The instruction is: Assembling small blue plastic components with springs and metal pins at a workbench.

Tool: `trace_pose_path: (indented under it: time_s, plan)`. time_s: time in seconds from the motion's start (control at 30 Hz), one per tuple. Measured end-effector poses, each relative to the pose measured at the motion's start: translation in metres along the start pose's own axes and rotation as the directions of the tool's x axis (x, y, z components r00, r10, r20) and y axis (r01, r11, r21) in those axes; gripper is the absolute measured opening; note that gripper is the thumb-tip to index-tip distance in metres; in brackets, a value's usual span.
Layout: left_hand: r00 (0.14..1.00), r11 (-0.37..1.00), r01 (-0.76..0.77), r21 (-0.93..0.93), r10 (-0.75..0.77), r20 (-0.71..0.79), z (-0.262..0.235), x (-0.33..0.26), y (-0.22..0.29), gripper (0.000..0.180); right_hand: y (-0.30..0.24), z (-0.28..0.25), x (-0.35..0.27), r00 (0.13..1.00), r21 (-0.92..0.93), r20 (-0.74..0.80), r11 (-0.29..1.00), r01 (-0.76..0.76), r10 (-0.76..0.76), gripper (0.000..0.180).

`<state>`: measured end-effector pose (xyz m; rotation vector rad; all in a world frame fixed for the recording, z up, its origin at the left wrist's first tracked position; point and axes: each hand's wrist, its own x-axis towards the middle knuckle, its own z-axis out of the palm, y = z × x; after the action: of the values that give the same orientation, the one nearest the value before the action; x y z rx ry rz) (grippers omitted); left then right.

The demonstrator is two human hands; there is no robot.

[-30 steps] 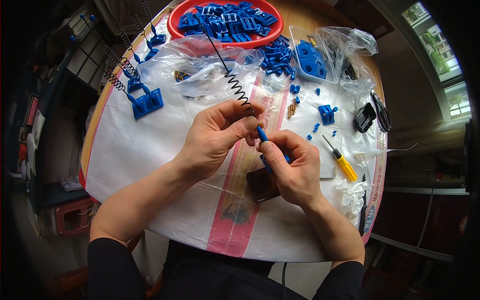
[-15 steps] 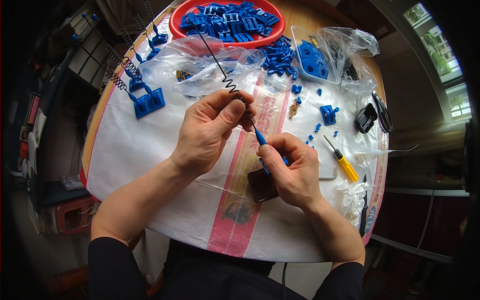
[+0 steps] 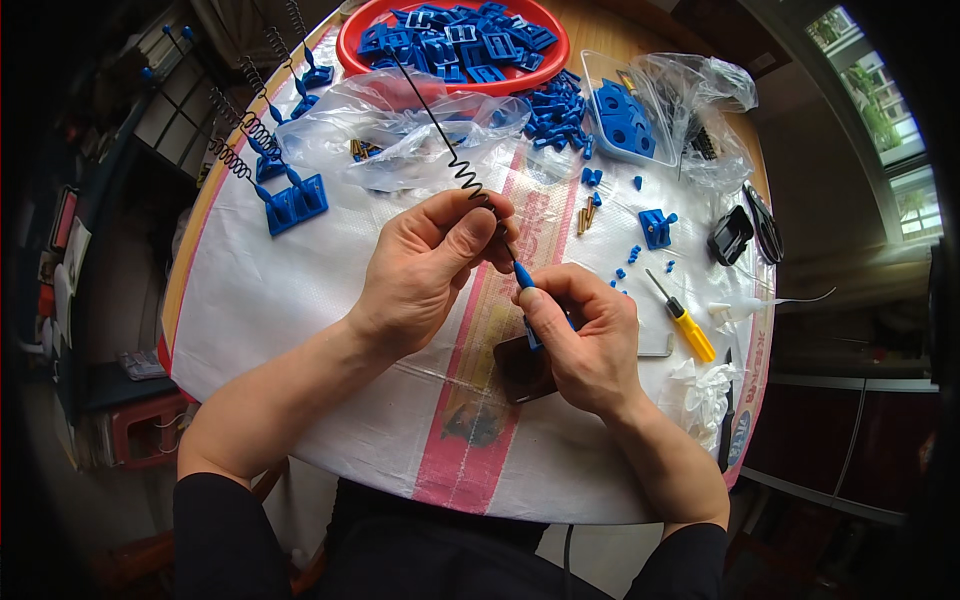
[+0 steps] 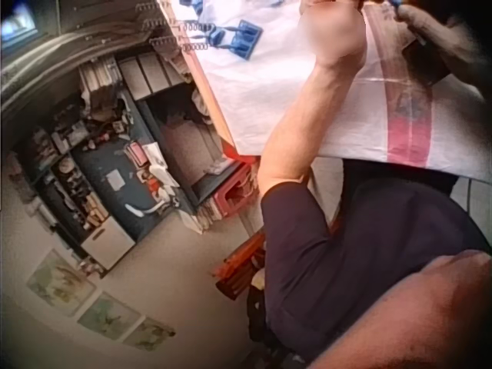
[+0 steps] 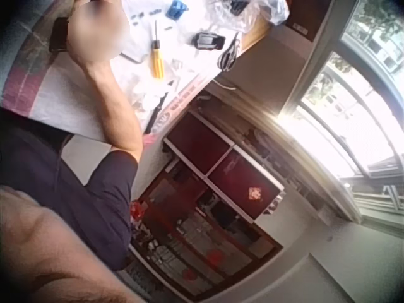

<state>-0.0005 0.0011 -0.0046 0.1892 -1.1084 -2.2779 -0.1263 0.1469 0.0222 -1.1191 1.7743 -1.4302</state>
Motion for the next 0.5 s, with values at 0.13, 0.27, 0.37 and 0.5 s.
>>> trace_pose_path:
  time_s: [0.13,0.27,0.37,0.5]
  plan:
    - [0.999,0.997,0.054,-0.053,-0.054,0.006,0.01,0.002,0.008,0.031,0.0,-0.003,0.001,1.0,0.008,-0.019,1.0,-0.005,0.005,0.014]
    - [0.993,0.975,0.1,0.199,-0.112,0.049,0.009,-0.003,0.005,0.029,-0.001,-0.002,0.002,1.0,0.127,0.013,0.992,-0.022,0.021,0.017]
    - [0.988,0.947,0.135,0.291,-0.151,0.033,0.013,-0.003,0.003,0.024,-0.005,-0.004,0.002,0.997,0.227,0.043,0.971,-0.079,0.071,0.019]
    - [0.983,0.933,0.157,0.323,-0.18,0.042,0.013,-0.003,0.003,0.021,-0.005,-0.007,0.003,0.991,0.254,0.089,0.96,-0.116,0.096,0.021]
